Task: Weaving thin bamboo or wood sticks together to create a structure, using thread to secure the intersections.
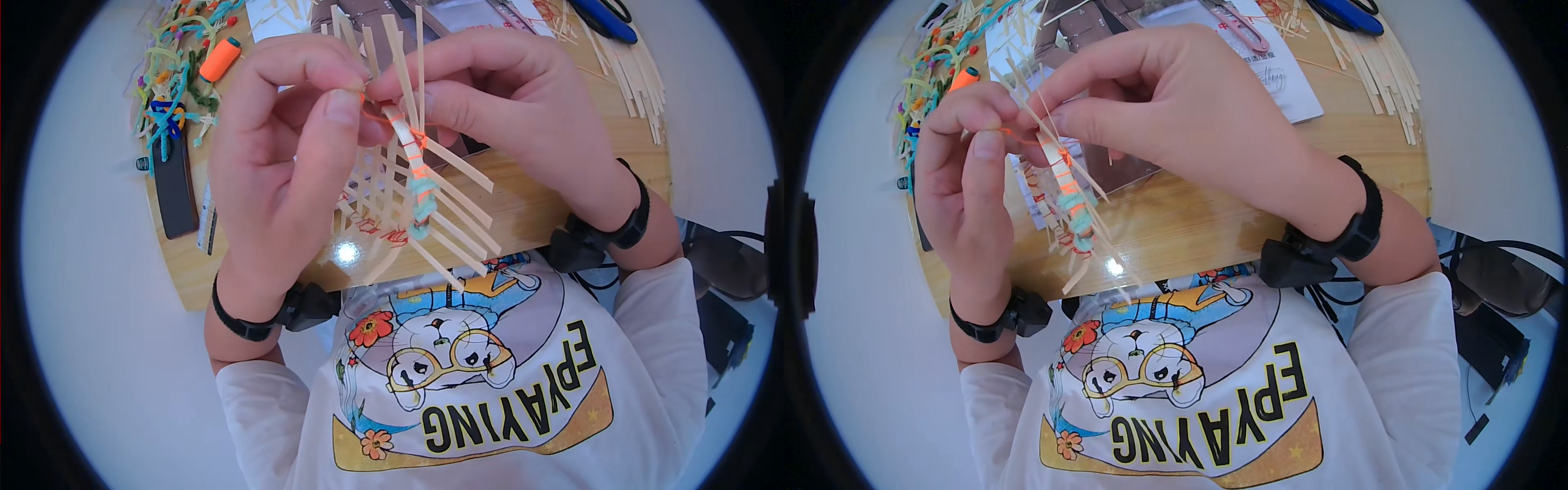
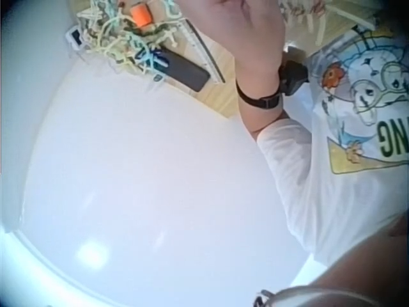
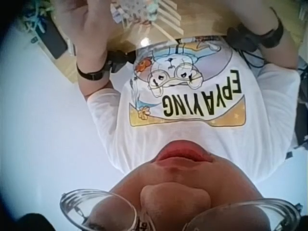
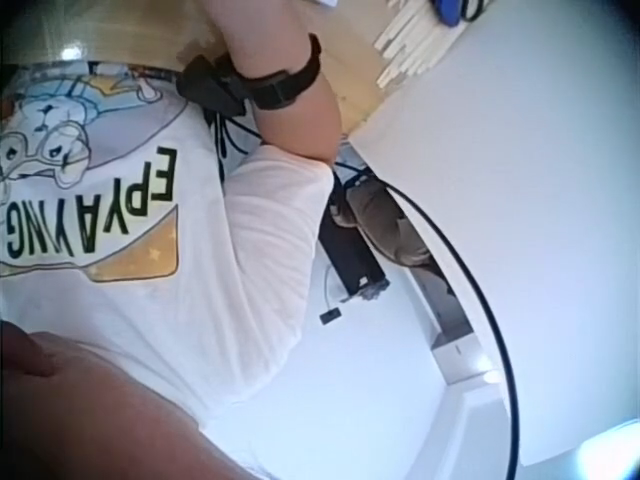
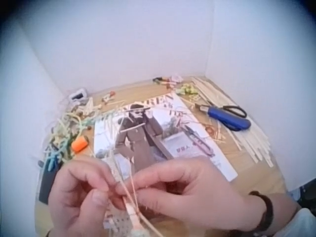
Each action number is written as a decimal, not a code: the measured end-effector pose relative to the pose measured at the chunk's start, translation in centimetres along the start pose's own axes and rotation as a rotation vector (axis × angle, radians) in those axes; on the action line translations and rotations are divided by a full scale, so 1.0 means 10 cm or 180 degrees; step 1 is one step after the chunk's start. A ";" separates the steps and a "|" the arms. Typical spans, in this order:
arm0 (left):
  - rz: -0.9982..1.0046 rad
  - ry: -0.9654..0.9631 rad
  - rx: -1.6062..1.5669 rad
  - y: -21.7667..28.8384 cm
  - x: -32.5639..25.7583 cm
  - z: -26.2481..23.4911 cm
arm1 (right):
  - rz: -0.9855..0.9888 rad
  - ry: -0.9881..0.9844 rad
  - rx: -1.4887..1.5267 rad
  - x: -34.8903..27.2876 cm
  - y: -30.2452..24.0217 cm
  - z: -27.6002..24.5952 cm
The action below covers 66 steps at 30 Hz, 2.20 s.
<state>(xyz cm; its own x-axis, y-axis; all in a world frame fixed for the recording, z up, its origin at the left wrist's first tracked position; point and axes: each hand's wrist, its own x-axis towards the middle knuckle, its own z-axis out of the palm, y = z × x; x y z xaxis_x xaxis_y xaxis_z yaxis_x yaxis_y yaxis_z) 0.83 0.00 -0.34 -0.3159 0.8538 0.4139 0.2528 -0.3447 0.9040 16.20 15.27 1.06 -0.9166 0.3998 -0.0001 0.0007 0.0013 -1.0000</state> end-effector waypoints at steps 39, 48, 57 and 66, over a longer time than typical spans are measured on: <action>-0.0823 -0.0222 0.0413 -0.11 0.06 0.08 | 0.0865 -0.0121 0.1461 0.26 0.20 -0.19; -0.1053 -0.0389 0.0809 -0.34 0.01 0.24 | 0.1229 -0.0521 0.1552 0.13 0.14 -0.54; -0.0880 -0.0418 0.0867 -0.29 0.02 0.24 | 0.0733 0.0052 0.0525 0.10 0.30 -0.45; -0.1131 -0.0376 0.0797 -0.18 0.00 0.30 | 0.0518 -0.0174 0.0514 0.03 0.25 -0.42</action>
<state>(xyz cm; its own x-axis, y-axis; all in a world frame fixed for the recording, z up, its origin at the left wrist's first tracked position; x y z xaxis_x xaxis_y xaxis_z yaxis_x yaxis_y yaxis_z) 3.11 1.85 -2.30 -0.3202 0.9458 0.0543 0.3657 0.0705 0.9281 17.57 19.23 -1.48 -0.9300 0.3323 -0.1571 0.0904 -0.2076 -0.9740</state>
